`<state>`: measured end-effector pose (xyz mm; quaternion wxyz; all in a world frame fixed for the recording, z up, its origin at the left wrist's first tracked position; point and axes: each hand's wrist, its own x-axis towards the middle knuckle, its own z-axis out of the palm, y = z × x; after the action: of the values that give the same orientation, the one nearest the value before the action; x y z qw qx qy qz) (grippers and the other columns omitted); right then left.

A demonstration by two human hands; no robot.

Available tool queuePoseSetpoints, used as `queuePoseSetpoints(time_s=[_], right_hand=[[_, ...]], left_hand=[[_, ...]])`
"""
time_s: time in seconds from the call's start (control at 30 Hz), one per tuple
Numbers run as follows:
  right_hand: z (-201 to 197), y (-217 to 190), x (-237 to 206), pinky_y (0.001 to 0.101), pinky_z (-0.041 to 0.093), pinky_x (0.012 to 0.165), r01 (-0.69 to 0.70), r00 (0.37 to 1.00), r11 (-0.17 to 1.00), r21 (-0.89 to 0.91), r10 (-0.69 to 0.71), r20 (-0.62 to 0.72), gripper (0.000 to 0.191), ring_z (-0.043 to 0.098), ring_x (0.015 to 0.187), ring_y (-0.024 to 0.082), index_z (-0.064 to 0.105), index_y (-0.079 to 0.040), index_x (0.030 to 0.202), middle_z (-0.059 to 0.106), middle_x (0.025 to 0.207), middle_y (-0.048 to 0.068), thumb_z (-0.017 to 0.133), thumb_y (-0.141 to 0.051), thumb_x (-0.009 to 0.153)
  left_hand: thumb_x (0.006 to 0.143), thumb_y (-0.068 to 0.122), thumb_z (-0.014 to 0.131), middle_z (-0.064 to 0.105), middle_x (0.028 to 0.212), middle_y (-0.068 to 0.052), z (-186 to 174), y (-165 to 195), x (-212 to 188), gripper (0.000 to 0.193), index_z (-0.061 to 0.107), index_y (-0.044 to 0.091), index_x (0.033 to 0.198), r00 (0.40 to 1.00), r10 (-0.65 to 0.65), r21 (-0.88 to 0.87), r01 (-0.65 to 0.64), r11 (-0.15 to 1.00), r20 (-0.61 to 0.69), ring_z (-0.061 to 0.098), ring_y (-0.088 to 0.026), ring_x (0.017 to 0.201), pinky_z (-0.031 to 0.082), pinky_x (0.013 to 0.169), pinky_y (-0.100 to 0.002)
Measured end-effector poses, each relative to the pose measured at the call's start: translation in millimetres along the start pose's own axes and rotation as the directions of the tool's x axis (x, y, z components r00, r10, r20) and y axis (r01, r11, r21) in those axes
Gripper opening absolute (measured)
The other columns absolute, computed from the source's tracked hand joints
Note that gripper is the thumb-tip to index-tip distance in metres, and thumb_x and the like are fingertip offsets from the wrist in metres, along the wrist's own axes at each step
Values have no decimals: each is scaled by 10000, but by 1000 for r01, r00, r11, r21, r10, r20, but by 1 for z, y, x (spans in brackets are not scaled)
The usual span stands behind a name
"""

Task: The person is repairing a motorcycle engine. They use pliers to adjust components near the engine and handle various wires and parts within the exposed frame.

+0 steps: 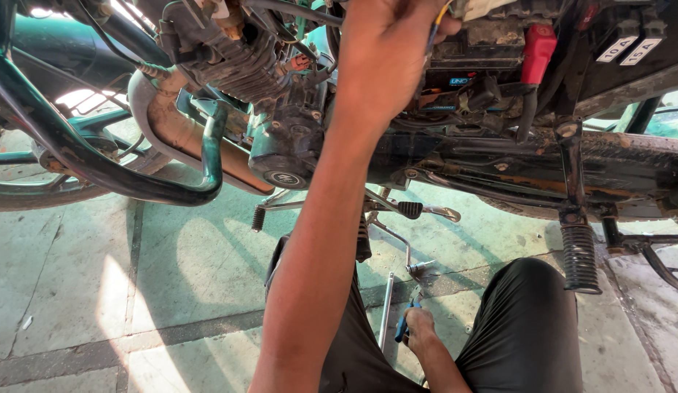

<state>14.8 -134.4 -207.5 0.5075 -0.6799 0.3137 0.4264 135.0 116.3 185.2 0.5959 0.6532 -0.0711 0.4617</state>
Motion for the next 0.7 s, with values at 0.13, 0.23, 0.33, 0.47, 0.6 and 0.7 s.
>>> queuePoseSetpoints(time_s=[0.13,0.23,0.33,0.47,0.6,0.7], right_hand=[[-1,4,7,457,392,563,113,985,984,-139,-130,-114,240,539,766,296,582,45,1071,559,904,195,608,-57,855],[-1,5,11,468,502,745,145,955,959,-244,-200,-219,372,636,956,363,587,77,1190,640,1039,255,617,-100,863],[-1,1,12,486,515,927,75,936,937,-341,-184,-300,488,632,1137,420,522,24,1340,618,1223,289,599,-153,893],[-3,-3,5,476,496,977,43,909,825,-563,-266,-320,515,601,1201,373,545,-62,1363,604,1311,207,632,-216,880],[-4,-15,-24,440,503,988,414,760,572,-708,-646,-77,490,622,1202,317,621,-122,1333,646,1326,134,655,-256,863],[-11,-45,-64,344,595,815,799,550,486,-355,-828,105,314,797,892,214,725,-75,1163,799,1007,120,604,-190,897]], left_hand=[[1115,193,609,754,884,-35,-7,0,-5,208,723,20,1108,996,76,-77,-73,994,39,764,-120,815,614,768,-275],[1105,196,670,775,897,-48,-7,2,-9,198,748,14,1094,998,33,12,-33,999,57,743,-119,853,601,812,-275],[1072,192,710,775,1072,-62,-2,7,-13,229,724,26,1229,997,3,-70,2,998,81,742,-117,1016,605,1005,-297],[1069,144,743,732,1170,-45,3,18,-21,173,728,70,1224,992,54,-3,-54,999,112,728,-111,1073,608,990,-252],[1014,126,804,674,1247,-26,6,29,-34,196,752,125,1202,989,115,324,-138,936,88,704,-149,1123,588,992,-266],[998,138,797,614,1338,-27,14,32,-46,203,752,159,1194,992,117,359,-128,925,51,674,-173,1161,583,1000,-288]])
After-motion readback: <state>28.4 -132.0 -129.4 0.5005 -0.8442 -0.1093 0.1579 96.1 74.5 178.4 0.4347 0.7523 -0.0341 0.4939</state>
